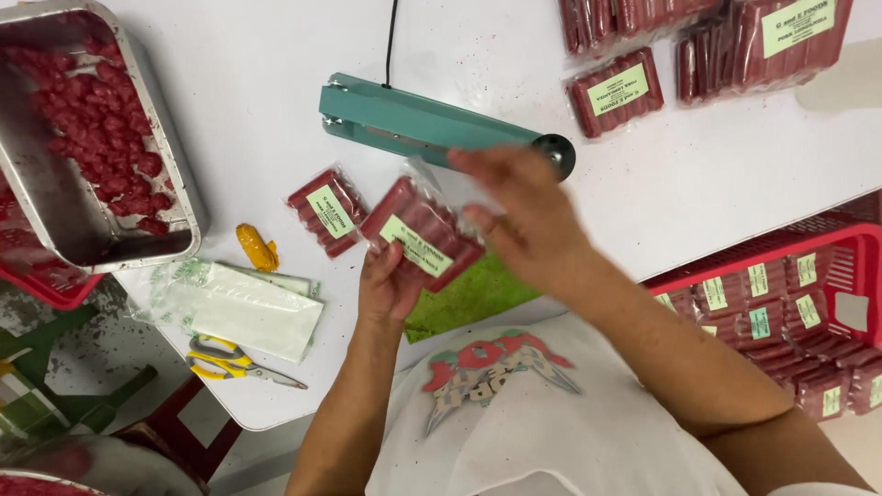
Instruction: The person repeatedly picks up vacuum-sealed packages of red meat from a red basket, places them under a heat sealer to seal the plastic, and then places the sealed packages onto a white table. The process is repeated for multiple packages throughout the clip.
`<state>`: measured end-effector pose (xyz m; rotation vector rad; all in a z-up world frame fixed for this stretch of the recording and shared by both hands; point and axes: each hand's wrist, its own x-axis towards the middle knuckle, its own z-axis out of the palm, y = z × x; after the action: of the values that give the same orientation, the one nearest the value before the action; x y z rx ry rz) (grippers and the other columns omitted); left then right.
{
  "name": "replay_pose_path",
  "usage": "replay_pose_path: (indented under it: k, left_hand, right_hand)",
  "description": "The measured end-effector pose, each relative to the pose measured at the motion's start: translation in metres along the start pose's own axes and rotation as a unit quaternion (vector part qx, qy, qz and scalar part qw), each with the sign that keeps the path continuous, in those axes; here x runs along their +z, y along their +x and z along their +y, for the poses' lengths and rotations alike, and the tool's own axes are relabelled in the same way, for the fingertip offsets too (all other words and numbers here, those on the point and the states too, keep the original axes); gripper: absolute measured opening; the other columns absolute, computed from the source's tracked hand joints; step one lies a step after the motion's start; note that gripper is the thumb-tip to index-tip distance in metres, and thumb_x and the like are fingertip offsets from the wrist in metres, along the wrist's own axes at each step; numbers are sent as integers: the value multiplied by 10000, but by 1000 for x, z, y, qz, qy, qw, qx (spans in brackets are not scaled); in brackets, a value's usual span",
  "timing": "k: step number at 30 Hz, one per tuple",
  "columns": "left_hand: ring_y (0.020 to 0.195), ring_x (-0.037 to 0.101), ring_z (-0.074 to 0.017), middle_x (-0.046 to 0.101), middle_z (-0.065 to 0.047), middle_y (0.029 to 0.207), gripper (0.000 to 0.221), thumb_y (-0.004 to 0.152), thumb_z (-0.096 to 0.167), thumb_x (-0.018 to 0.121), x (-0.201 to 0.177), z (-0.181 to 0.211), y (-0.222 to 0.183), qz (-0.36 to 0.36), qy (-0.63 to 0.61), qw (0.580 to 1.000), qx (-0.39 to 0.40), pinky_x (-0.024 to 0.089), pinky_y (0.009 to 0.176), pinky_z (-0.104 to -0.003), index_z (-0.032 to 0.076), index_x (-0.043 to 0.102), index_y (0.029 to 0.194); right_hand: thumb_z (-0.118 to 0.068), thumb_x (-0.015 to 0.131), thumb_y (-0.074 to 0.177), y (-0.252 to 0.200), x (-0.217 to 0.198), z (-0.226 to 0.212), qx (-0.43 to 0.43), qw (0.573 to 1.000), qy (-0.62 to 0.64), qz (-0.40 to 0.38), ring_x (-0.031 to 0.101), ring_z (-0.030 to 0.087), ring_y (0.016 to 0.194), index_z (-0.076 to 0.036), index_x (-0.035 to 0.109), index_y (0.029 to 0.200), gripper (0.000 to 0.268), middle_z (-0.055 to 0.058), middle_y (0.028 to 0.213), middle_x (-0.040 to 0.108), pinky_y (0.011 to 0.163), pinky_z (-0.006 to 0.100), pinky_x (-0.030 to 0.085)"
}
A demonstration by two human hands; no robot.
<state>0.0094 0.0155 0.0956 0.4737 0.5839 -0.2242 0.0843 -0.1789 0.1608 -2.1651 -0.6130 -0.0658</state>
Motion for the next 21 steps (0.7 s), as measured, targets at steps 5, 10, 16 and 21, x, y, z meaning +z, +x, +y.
replay_pose_path:
  k: [5, 10, 16, 21]
  left_hand:
    - [1107, 694, -341, 708, -181, 1222, 461, 845, 222, 754, -23, -13, -18, 19, -53, 998, 26, 541, 1028, -544, 93, 648, 1274]
    - [1109, 691, -364, 705, -205, 1213, 508, 826, 228, 725, -59, -9, -19, 67, -58, 996, 3, 531, 1021, -569, 114, 629, 1312]
    - [869, 754, -262, 766, -107, 962, 361, 794, 148, 835, -109, 48, 15, 267, 135, 947, 117, 620, 886, -440, 129, 706, 1132]
    - [658, 493, -79, 436, 88, 795, 363, 872, 32, 824, -142, 55, 53, 356, 302, 849, 247, 394, 606, -189, 202, 572, 1071]
  right_hand:
    - [-156, 632, 983, -38, 52, -32, 157, 945, 269, -99, 504, 480, 1286, -60, 348, 1553, 645, 289, 1391, 528, 1069, 601, 412]
    - [-160, 653, 959, -69, 52, -31, 261, 866, 366, -217, 476, 491, 1331, -207, 150, 1620, 832, 297, 1509, 418, 1043, 557, 489]
    - [-183, 733, 915, -132, 16, 55, 314, 886, 262, -218, 706, 390, 1040, -69, 752, 1182, 291, 235, 1088, 754, 934, 509, 542]
    - [-223, 722, 990, -108, -52, 177, 327, 933, -148, 19, 685, 367, 1053, -74, 644, 1334, 383, 153, 1304, 634, 901, 460, 563]
